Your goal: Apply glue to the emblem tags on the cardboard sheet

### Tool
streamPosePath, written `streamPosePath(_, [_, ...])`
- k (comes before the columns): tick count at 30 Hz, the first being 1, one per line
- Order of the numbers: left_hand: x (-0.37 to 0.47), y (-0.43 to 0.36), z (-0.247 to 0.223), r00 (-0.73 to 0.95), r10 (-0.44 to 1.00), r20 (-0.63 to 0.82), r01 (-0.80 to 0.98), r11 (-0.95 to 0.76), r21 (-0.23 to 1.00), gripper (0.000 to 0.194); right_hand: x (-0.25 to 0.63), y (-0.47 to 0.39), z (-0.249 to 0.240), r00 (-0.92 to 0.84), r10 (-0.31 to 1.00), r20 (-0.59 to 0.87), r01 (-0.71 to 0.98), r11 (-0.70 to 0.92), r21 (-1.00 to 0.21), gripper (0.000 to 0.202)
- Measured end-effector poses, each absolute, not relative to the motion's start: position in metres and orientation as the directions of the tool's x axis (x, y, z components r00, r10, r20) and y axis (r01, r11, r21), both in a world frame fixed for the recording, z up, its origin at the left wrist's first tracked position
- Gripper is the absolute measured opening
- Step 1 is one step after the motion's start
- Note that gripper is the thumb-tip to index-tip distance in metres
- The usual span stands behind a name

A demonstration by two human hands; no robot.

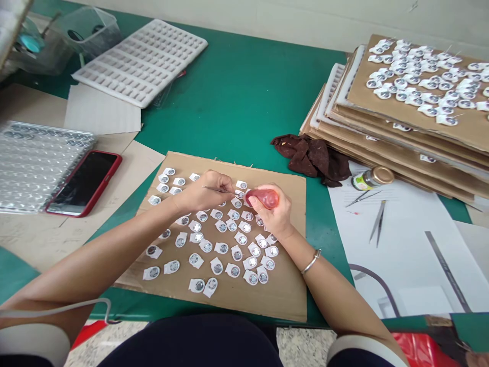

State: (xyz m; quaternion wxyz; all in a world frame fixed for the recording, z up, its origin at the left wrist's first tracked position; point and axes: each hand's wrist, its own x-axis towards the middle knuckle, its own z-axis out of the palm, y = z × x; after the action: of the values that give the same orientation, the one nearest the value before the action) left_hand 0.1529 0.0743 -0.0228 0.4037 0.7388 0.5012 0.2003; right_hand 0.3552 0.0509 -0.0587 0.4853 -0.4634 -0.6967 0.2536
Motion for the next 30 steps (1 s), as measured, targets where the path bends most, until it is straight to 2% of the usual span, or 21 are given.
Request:
streamPosePath(5, [0.153,0.074,-0.021,0.402,0.909,-0.105,0.574,-0.161,0.803,0.010,0.355,0.051,-0.057,-0.092,0.894,0.439,0.399,0.437,-0.806,0.021])
streamPosePath(8, [0.153,0.075,-0.022,0.393,0.913,-0.111,0.567,-0.146,0.811,0.009,0.355,0.051,-0.057,-0.060,0.926,0.373,0.361,0.369,-0.857,0.021])
streamPosePath(10, [0.153,0.076,-0.023,0.373,0.915,-0.155,0.561,-0.090,0.823,0.007,0.356,0.053,-0.057,-0.010,0.963,0.269,0.244,0.263,-0.934,0.022])
streamPosePath(12, [0.151,0.075,-0.020,0.357,0.910,-0.212,0.561,-0.027,0.827,0.006,0.360,0.056,-0.057,0.042,0.985,0.164,0.054,0.162,-0.985,0.024])
streamPosePath(14, [0.149,0.072,-0.015,0.341,0.909,-0.238,0.568,0.002,0.823,0.005,0.365,0.061,-0.056,0.084,0.990,0.111,-0.109,0.120,-0.987,0.026])
streamPosePath(17, [0.146,0.059,-0.007,0.324,0.928,-0.186,0.570,-0.035,0.821,0.007,0.371,0.065,-0.055,0.119,0.990,0.082,-0.221,0.107,-0.969,0.030])
streamPosePath(24, [0.144,0.032,-0.020,0.323,0.946,-0.039,0.551,-0.154,0.820,0.013,0.369,0.062,-0.055,0.109,0.991,0.074,-0.221,0.097,-0.971,0.034])
streamPosePath(30, [0.147,0.034,-0.027,0.302,0.952,-0.041,0.586,-0.152,0.796,0.011,0.371,0.062,-0.055,0.110,0.987,0.114,-0.187,0.133,-0.973,0.034])
